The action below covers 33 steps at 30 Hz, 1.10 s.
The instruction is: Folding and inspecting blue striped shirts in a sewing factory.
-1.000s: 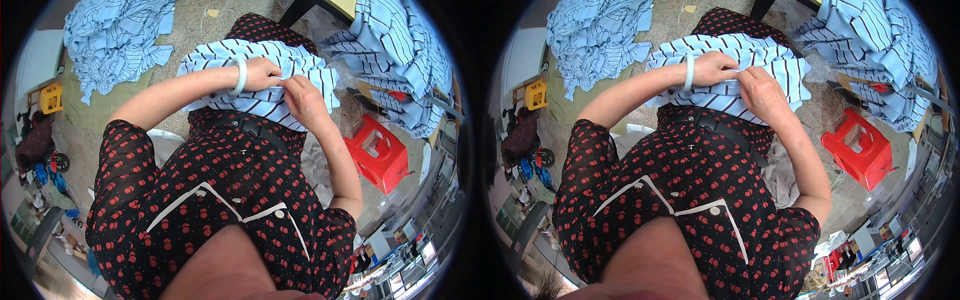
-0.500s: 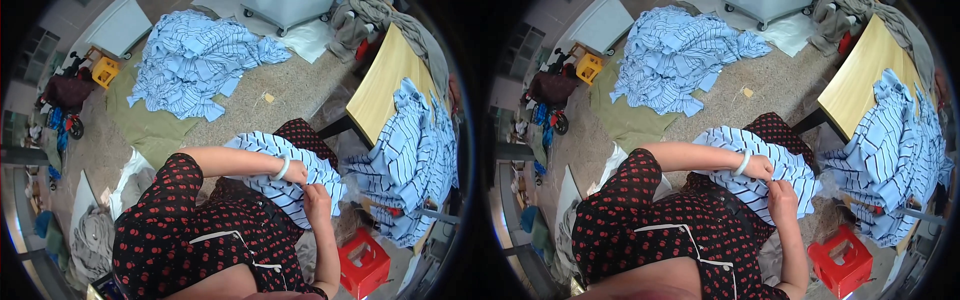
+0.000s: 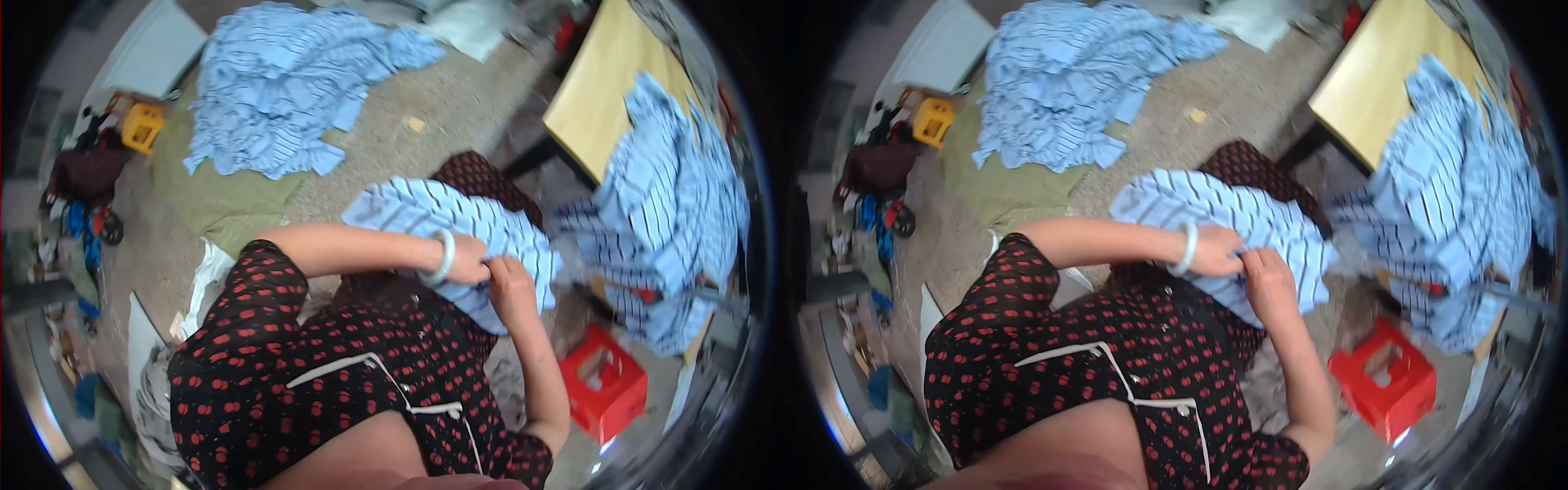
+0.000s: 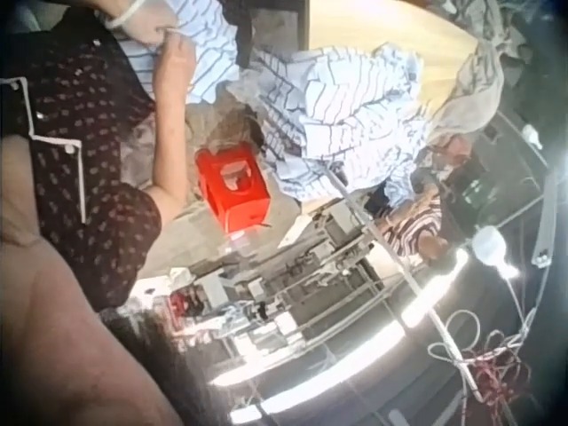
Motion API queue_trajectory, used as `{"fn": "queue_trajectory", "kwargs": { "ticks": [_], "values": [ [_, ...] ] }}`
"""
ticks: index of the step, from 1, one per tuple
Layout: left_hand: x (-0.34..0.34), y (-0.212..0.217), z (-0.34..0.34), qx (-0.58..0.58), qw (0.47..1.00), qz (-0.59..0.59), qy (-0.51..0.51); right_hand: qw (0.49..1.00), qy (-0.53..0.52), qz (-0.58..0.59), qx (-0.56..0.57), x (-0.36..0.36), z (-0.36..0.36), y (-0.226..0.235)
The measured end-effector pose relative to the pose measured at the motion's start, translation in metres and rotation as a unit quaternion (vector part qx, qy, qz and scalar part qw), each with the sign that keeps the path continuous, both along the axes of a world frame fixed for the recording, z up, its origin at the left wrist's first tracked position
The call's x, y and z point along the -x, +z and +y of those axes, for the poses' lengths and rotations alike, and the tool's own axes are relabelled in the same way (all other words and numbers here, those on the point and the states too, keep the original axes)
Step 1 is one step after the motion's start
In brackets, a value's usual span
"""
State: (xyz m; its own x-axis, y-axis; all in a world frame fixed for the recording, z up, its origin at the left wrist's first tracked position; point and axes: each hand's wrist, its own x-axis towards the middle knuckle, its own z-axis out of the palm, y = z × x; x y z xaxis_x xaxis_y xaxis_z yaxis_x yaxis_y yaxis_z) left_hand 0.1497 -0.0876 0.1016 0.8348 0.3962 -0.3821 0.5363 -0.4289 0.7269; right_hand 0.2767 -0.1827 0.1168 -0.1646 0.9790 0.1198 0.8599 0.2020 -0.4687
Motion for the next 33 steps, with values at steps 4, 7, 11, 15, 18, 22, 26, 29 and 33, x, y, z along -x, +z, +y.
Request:
{"fn": "queue_trajectory", "kwargs": {
  "ticks": [4, 7, 11, 15, 18, 22, 26, 29, 33],
  "values": [
    [0.01, -0.03, -0.01, -0.062, 0.994, -0.075, 0.05, 0.999, 0.016, 0.03, -0.02, 0.0, 0.004, -0.014],
    [0.013, -0.033, -0.013, -0.09, 0.987, -0.115, 0.066, 0.998, 0.004, 0.054, -0.006, -0.001, 0.002, -0.017],
    [0.013, -0.032, -0.015, -0.076, 0.986, -0.124, 0.086, 0.997, -0.002, 0.079, -0.02, -0.002, 0.002, -0.013],
    [0.013, -0.033, -0.015, -0.074, 0.985, -0.12, 0.1, 0.996, -0.013, 0.089, -0.007, 0.0, 0.002, -0.013],
    [0.013, -0.032, -0.015, -0.073, 0.984, -0.125, 0.104, 0.994, -0.015, 0.105, -0.009, -0.001, 0.002, -0.016],
    [0.014, -0.032, -0.015, -0.062, 0.981, -0.15, 0.111, 0.992, -0.038, 0.122, 0.007, -0.002, 0.002, -0.015],
    [0.014, -0.037, -0.014, -0.055, 0.981, -0.149, 0.109, 0.986, -0.06, 0.151, 0.021, -0.003, 0.003, -0.016],
    [0.014, -0.041, -0.013, -0.029, 0.975, -0.177, 0.127, 0.978, -0.084, 0.184, 0.045, -0.004, 0.003, -0.02],
    [0.013, -0.04, -0.013, -0.048, 0.975, -0.178, 0.122, 0.98, -0.09, 0.165, 0.066, -0.003, 0.002, -0.021]
  ]
}}
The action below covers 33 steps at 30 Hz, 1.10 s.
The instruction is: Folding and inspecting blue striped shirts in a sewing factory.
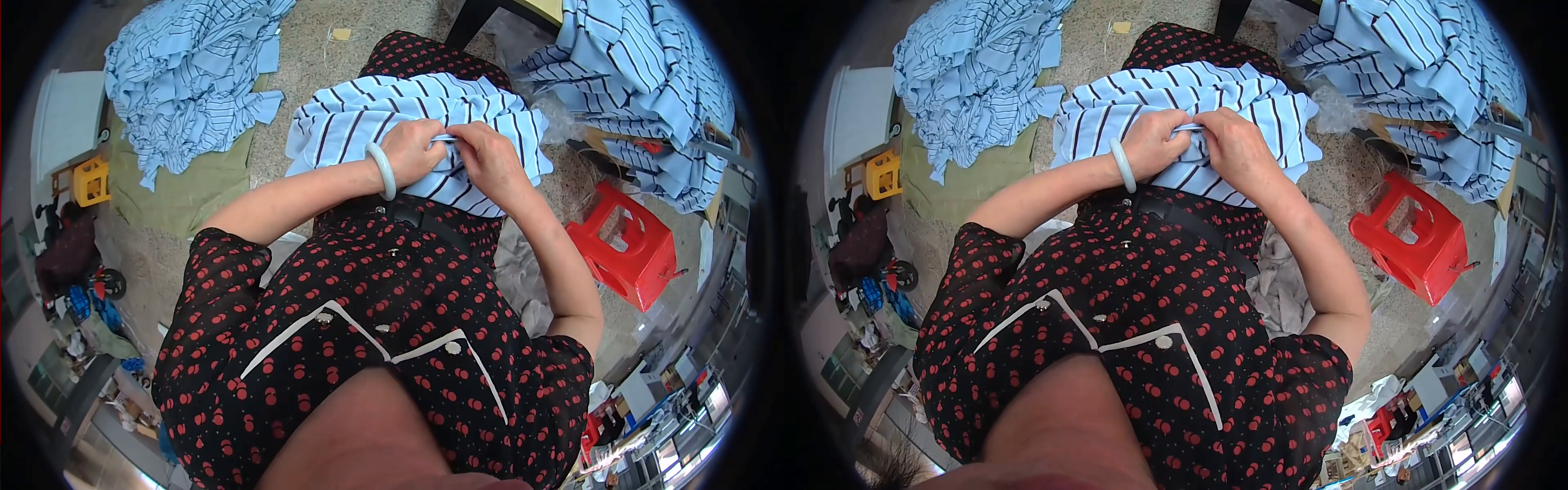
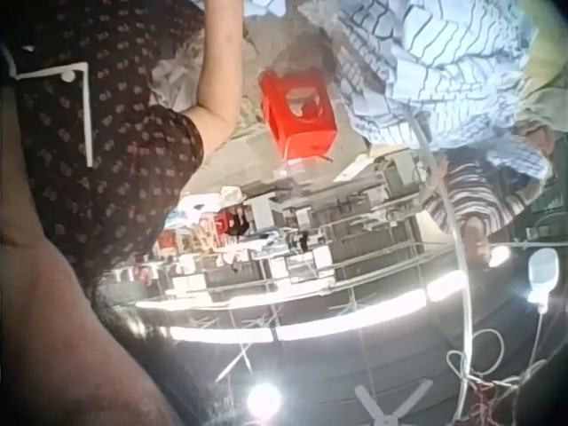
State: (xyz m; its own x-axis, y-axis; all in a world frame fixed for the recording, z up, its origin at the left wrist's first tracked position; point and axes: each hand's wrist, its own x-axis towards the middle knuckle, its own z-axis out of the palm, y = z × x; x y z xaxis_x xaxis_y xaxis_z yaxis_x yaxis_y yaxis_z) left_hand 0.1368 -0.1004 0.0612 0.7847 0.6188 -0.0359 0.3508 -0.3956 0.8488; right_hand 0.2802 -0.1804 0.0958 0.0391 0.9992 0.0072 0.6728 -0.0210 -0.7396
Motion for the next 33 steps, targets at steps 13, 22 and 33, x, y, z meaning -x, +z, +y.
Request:
{"fn": "queue_trajectory", "kwargs": {
  "ticks": [13, 22, 33],
  "values": [
    [0.004, -0.01, -0.002, 0.005, 0.999, -0.032, -0.021, 0.999, 0.005, 0.029, 0.021, -0.006, 0.002, -0.001],
    [-0.002, 0.008, 0.007, 0.111, 0.988, -0.055, -0.09, 0.982, -0.039, 0.154, 0.1, -0.015, -0.003, 0.004],
    [0.031, 0.058, 0.022, -0.017, 0.984, -0.003, -0.177, 0.935, 0.062, 0.282, 0.207, -0.031, -0.005, 0.082]
  ]
}}
